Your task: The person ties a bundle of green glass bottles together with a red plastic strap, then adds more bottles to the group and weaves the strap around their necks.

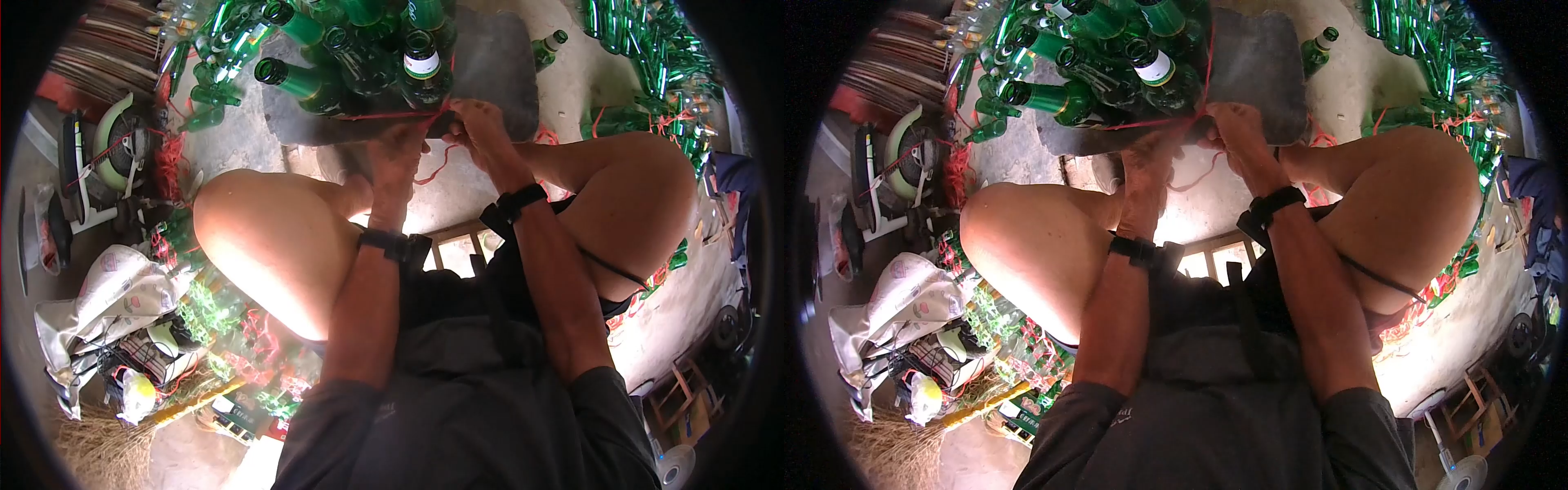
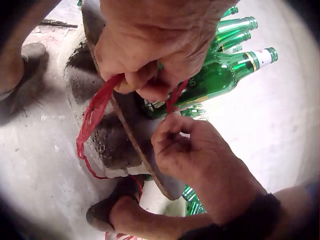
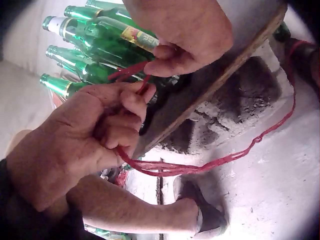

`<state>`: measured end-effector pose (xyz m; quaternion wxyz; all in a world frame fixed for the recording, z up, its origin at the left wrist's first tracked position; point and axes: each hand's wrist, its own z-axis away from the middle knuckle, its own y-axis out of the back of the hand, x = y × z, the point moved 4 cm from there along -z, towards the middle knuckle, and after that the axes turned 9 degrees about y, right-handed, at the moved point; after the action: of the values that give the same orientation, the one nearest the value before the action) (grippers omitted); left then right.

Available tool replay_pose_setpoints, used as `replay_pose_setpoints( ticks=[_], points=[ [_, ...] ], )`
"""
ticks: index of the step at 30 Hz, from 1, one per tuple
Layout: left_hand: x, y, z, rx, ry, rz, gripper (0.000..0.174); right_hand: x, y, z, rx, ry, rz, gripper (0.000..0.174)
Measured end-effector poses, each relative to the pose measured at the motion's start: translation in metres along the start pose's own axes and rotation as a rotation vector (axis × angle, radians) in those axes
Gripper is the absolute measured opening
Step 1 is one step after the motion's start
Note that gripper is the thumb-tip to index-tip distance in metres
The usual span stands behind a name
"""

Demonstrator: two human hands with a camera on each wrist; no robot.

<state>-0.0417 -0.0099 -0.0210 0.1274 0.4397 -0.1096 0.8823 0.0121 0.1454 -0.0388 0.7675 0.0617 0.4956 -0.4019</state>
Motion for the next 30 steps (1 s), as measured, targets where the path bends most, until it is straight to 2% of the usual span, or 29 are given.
replay_pose_setpoints(
  ticks=[6,9,11,15,20,21,22,24,28,30],
  points=[
    [-0.005,0.003,0.001,-0.011,-0.018,-0.076,0.018,0.003,0.002,0.001,-0.023,0.028,-0.012,0.018],
    [-0.005,0.004,0.001,-0.028,0.052,0.012,0.016,0.006,0.003,0.0,0.006,0.049,0.025,0.018],
    [-0.004,0.004,-0.002,0.052,0.013,-0.038,0.012,0.009,0.002,-0.001,0.008,0.055,0.031,0.017],
    [0.0,0.001,-0.002,0.062,-0.013,0.033,0.011,0.008,0.0,-0.005,-0.033,0.071,0.036,0.018],
    [-0.002,0.004,-0.006,0.059,-0.061,-0.037,0.015,0.014,0.006,-0.011,-0.046,0.108,0.065,0.018],
    [0.001,0.005,-0.009,0.116,-0.067,-0.188,0.014,0.012,0.004,-0.009,-0.034,0.102,0.069,0.019],
    [0.002,0.003,-0.01,0.121,-0.086,-0.184,0.014,0.008,0.001,-0.008,-0.046,0.118,0.068,0.019],
    [-0.005,0.001,-0.001,0.095,0.018,-0.02,0.014,0.006,0.002,-0.003,0.004,0.076,0.063,0.017],
    [-0.004,0.001,0.009,-0.007,0.038,0.086,0.019,0.008,-0.003,0.011,0.001,0.108,0.037,0.017],
    [0.0,0.0,0.014,-0.03,0.024,0.022,0.02,0.016,-0.001,0.021,0.042,-0.035,0.049,0.018]
  ],
)
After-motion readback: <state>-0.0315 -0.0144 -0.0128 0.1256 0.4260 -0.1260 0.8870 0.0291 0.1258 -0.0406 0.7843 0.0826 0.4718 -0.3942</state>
